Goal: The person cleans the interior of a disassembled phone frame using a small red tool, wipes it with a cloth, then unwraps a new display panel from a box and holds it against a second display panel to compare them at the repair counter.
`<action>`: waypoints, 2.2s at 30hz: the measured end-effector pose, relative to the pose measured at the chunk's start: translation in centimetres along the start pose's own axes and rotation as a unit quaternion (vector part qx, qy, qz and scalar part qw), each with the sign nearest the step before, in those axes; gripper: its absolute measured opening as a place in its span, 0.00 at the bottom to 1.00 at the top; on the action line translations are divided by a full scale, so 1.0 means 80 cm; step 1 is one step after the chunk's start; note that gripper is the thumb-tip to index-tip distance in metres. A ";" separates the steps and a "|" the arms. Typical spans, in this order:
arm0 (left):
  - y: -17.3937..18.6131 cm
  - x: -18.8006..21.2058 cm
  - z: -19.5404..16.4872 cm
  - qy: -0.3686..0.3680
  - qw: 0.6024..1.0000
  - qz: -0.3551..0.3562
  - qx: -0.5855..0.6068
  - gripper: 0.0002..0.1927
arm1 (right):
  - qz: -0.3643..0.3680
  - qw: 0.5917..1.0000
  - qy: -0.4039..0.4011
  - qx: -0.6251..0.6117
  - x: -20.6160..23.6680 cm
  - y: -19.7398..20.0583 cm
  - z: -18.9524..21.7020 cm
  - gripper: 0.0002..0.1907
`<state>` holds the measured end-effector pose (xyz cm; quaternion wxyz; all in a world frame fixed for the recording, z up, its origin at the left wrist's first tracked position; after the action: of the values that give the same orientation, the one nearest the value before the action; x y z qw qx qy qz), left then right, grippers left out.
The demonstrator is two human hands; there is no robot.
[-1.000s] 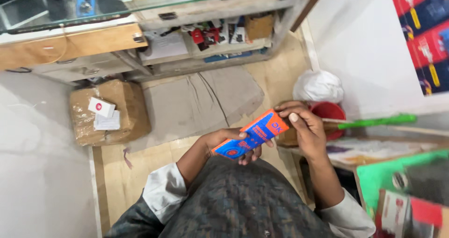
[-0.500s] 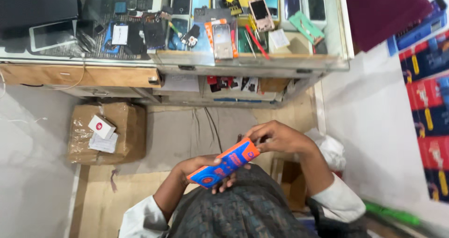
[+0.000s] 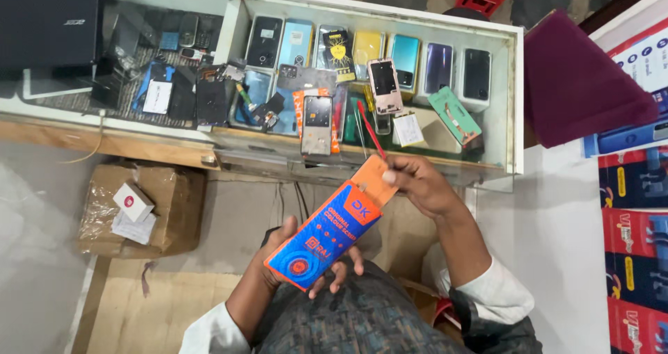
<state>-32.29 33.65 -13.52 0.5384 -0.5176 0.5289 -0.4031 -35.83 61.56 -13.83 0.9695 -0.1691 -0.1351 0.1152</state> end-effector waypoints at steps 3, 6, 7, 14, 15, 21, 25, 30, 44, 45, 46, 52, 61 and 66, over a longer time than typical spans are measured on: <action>0.000 -0.017 -0.032 -0.013 0.999 0.006 0.043 0.61 | -0.085 0.984 0.010 -0.157 -0.021 0.013 -0.002 0.15; 0.005 -0.028 -0.069 -0.005 0.997 0.011 0.073 0.62 | -0.114 0.978 0.039 -0.168 -0.045 0.012 0.005 0.18; 0.005 -0.030 -0.081 0.000 0.997 0.013 0.082 0.62 | -0.118 0.979 0.048 -0.157 -0.054 0.010 0.010 0.20; 0.006 -0.028 -0.190 0.079 0.994 0.043 0.069 0.62 | -0.264 0.937 0.154 -0.168 -0.130 0.012 0.077 0.25; 0.010 -0.025 -0.206 0.090 0.993 0.049 0.060 0.64 | -0.281 0.931 0.164 -0.166 -0.139 0.013 0.086 0.26; 0.026 0.011 -0.273 0.117 0.989 0.059 0.070 0.65 | -0.293 0.906 0.240 -0.189 -0.185 0.001 0.126 0.18; 0.036 0.031 -0.313 0.120 0.988 0.054 0.076 0.64 | -0.311 0.898 0.250 -0.185 -0.205 -0.018 0.134 0.16; 0.039 0.062 -0.359 0.044 0.998 0.006 0.053 0.57 | -0.326 0.897 0.254 -0.157 -0.221 -0.042 0.129 0.14; 0.125 0.064 -0.380 -0.244 0.814 -0.470 -0.238 0.26 | -0.260 0.931 0.226 -0.122 -0.219 -0.037 0.151 0.14; 0.127 0.063 -0.382 -0.259 0.798 -0.473 -0.267 0.25 | -0.253 0.933 0.226 -0.125 -0.219 -0.036 0.151 0.14; 0.127 0.063 -0.384 -0.273 0.782 -0.477 -0.295 0.24 | -0.247 0.934 0.224 -0.128 -0.219 -0.035 0.151 0.13; 0.082 0.055 -0.387 -0.326 0.680 -0.509 -0.416 0.33 | -0.229 0.946 0.207 -0.103 -0.216 -0.032 0.151 0.12; 0.002 -0.003 -0.333 -0.240 0.766 -0.390 -0.451 0.14 | -0.205 0.948 0.206 -0.129 -0.209 -0.033 0.140 0.08; -0.041 -0.028 -0.315 -0.153 0.783 -0.328 -0.506 0.15 | -0.205 0.949 0.204 -0.123 -0.208 -0.047 0.141 0.10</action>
<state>-57.07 32.09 -7.59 0.1087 -0.9125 0.3663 -0.1460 -54.18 56.99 -5.96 0.9507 -0.2758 0.0209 -0.1401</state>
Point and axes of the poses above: each hand's wrist, its own x-axis away from the middle knuckle, its own y-axis out of the back of the hand, z = x × y, the point moved 3 cm from there along -x, towards the middle knuckle, and after that the axes turned 1 degree about x, right-handed, at the moved point
